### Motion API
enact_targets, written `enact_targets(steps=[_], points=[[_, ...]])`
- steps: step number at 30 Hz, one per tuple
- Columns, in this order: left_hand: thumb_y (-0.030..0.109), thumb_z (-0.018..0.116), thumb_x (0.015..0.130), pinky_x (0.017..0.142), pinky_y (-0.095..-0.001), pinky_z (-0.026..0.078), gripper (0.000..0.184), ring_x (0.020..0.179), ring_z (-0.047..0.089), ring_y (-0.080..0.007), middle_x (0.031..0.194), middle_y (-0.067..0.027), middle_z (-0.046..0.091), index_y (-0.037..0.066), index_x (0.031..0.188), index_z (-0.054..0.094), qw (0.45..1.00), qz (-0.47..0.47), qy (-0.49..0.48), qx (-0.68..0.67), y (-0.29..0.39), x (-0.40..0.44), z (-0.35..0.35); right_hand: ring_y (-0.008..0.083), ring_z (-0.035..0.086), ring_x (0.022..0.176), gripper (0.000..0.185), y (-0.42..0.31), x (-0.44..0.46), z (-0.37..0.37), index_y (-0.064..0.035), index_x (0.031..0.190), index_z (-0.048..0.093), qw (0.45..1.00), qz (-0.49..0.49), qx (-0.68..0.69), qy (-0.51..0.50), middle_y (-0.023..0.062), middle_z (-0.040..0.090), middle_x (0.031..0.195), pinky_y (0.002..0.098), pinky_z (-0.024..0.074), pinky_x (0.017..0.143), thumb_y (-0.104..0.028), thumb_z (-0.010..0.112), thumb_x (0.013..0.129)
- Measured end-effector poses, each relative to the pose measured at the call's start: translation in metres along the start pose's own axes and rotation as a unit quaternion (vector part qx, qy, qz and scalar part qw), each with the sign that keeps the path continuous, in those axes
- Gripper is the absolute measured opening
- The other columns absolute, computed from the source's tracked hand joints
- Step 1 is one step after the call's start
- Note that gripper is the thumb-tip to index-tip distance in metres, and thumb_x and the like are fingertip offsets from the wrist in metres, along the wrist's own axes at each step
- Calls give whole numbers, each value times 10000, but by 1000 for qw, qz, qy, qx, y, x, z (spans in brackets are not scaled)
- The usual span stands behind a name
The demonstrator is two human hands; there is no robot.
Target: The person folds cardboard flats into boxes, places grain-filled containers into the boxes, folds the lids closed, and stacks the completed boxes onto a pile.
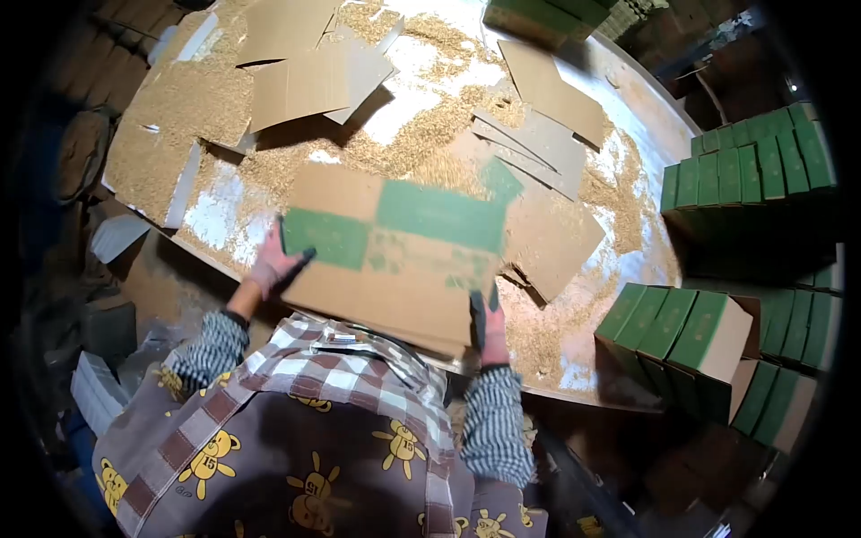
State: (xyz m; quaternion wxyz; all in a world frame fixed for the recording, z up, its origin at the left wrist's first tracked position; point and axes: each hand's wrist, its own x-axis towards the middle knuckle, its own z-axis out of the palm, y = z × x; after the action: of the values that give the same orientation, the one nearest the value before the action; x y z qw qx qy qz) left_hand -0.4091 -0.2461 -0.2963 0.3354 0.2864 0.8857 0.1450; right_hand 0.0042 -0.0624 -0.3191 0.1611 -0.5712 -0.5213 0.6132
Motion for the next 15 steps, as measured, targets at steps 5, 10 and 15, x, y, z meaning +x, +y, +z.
enact_targets(steps=[5,10,15], points=[[670,566,764,1120,-539,191,971,1373,227,-450,1456,-327,230,88,1479,260,977,112,49,173,49,-20,57,238,583,1091,645,-23,-89,-35,-13,1328,460,963,-99,-228,101,160,599,1209,344,472,919,-255,737,798],[540,680,745,1054,-509,335,758,1301,369,-422,1421,-220,377,176,1376,470,761,562,-71,316,147,-59,-43,245,514,1220,597,-160,-72,-67,-6,1446,319,952,-100,283,-60,151,468,1390,345,440,1004,-171,528,912],[365,762,690,889,-380,481,607,1016,606,-334,1159,-158,588,141,1229,597,765,565,-152,269,191,-122,-115,243,467,1250,601,-204,-76,-71,-50,1450,327,930,-241,278,-15,141,470,1373,351,379,1048,-198,588,930]])
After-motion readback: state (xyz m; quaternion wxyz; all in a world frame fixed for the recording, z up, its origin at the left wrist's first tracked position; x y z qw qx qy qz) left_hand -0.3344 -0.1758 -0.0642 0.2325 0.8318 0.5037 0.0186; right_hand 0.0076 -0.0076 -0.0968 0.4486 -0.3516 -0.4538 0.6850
